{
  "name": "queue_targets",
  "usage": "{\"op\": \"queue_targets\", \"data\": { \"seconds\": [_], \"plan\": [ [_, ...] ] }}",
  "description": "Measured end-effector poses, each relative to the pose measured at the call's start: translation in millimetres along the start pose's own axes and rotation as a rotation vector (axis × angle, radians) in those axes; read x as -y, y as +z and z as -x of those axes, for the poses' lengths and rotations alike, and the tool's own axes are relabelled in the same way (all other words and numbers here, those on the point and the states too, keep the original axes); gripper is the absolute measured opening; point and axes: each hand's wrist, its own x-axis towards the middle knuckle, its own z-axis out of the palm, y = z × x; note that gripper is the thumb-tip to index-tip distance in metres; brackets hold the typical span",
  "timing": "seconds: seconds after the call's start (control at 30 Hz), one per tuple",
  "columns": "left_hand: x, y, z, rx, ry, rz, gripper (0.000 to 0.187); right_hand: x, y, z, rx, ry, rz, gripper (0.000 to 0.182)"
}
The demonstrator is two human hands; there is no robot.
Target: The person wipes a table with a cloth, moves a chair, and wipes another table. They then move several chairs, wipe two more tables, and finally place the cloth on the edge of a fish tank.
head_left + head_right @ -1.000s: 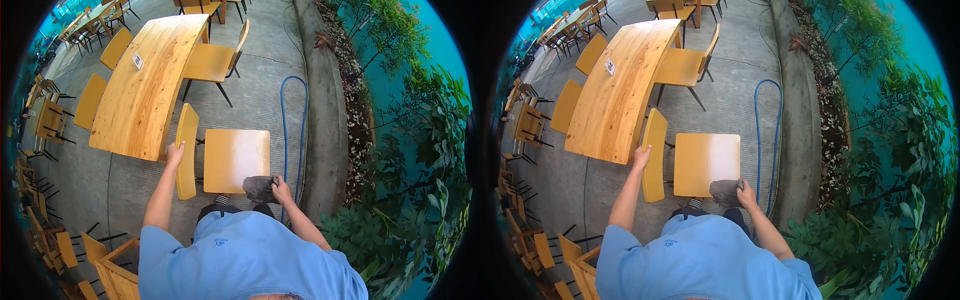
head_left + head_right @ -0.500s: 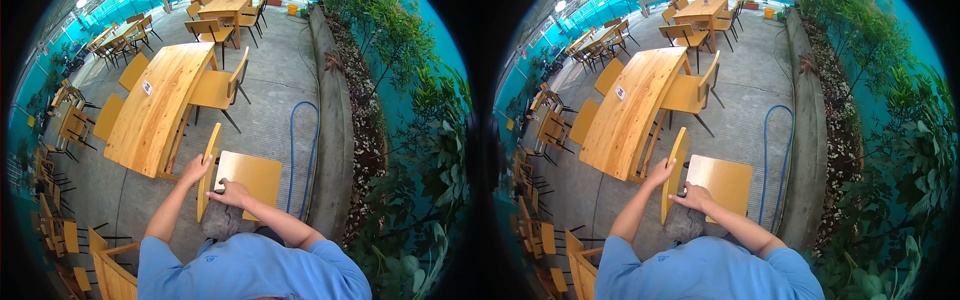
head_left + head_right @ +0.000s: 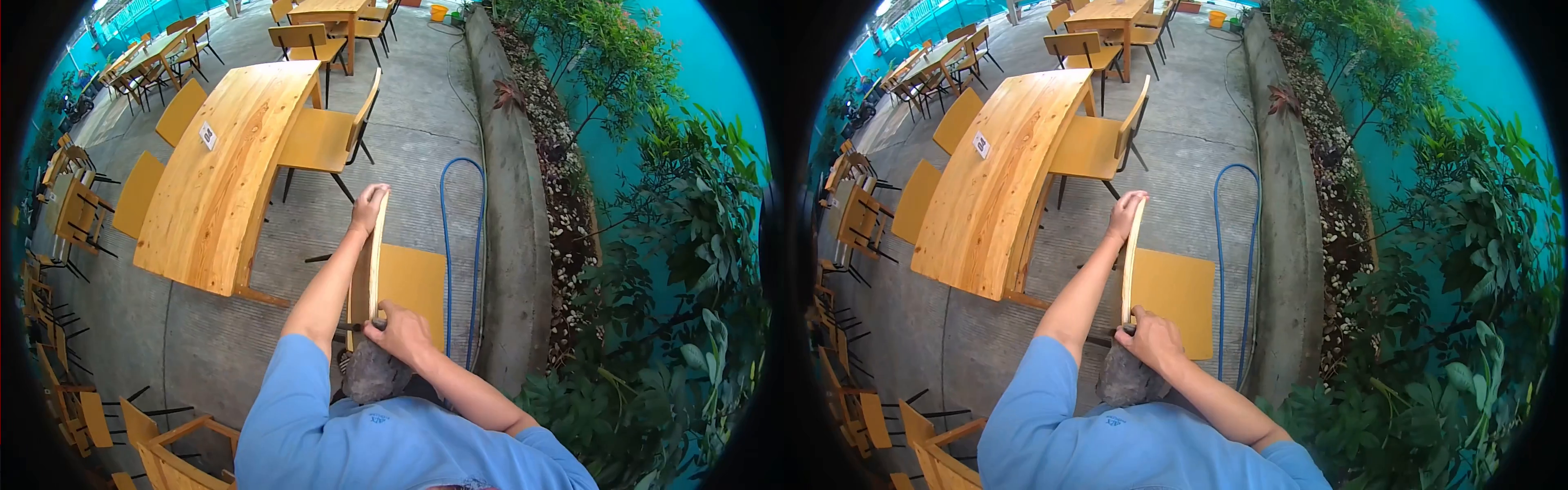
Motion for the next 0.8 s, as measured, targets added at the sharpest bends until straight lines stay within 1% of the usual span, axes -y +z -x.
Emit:
{"op": "queue_targets", "data": {
  "seconds": [0.07, 0.1, 0.13, 0.2, 0.23, 0.27, 0.33, 0.37, 0.4, 0.47, 0.5, 0.53, 0.57, 0.6, 0.67, 0.77, 0.8],
  "plan": [
    [-3, 7, -15, 0.074, -0.105, -0.083, 0.036, -1, 2, 19, -0.043, 0.04, 0.022, 0.049],
    [-6, 14, -19, 0.076, -0.09, -0.097, 0.041, -1, 5, 28, -0.079, 0.06, 0.032, 0.046],
    [0, 16, -27, 0.083, -0.093, -0.083, 0.041, 1, 9, 37, -0.081, 0.072, 0.043, 0.046],
    [4, 19, -36, 0.147, -0.245, -0.13, 0.045, 5, 15, 51, -0.089, 0.118, 0.024, 0.043],
    [3, 21, -36, 0.138, -0.247, -0.135, 0.043, 10, 20, 53, -0.137, 0.141, 0.034, 0.04],
    [0, 21, -39, 0.124, -0.24, -0.122, 0.043, 12, 20, 51, -0.135, 0.13, 0.05, 0.04],
    [0, 18, -39, 0.1, -0.285, -0.178, 0.04, 18, 23, 50, -0.135, 0.227, -0.009, 0.038],
    [-1, 11, -43, 0.097, -0.278, -0.18, 0.04, 13, 32, 46, -0.156, 0.177, -0.006, 0.039],
    [3, 1, -47, 0.09, -0.268, -0.201, 0.039, 12, 36, 41, -0.16, 0.178, -0.011, 0.039],
    [0, -24, -50, 0.059, -0.264, -0.208, 0.036, 11, 42, 32, -0.225, 0.037, -0.031, 0.039],
    [31, -44, -66, 0.051, -0.269, -0.154, 0.037, 12, 40, 27, -0.227, 0.045, -0.039, 0.039],
    [23, -61, -62, -0.032, -0.315, -0.099, 0.038, 13, 36, 18, -0.19, -0.005, -0.03, 0.038],
    [31, -77, -66, -0.087, -0.361, -0.011, 0.04, 15, 32, 10, -0.155, -0.061, -0.017, 0.038],
    [21, -91, -61, -0.113, -0.318, -0.089, 0.04, 16, 27, 4, -0.158, -0.067, -0.017, 0.038],
    [23, -114, -61, -0.127, -0.344, -0.047, 0.039, 21, 18, -4, -0.047, -0.115, 0.051, 0.038],
    [23, -142, -55, -0.255, -0.36, 0.001, 0.043, 23, 12, -20, 0.014, -0.166, 0.072, 0.038],
    [24, -150, -49, -0.258, -0.357, -0.004, 0.043, 23, 11, -22, 0.013, -0.172, 0.068, 0.038]
  ]
}}
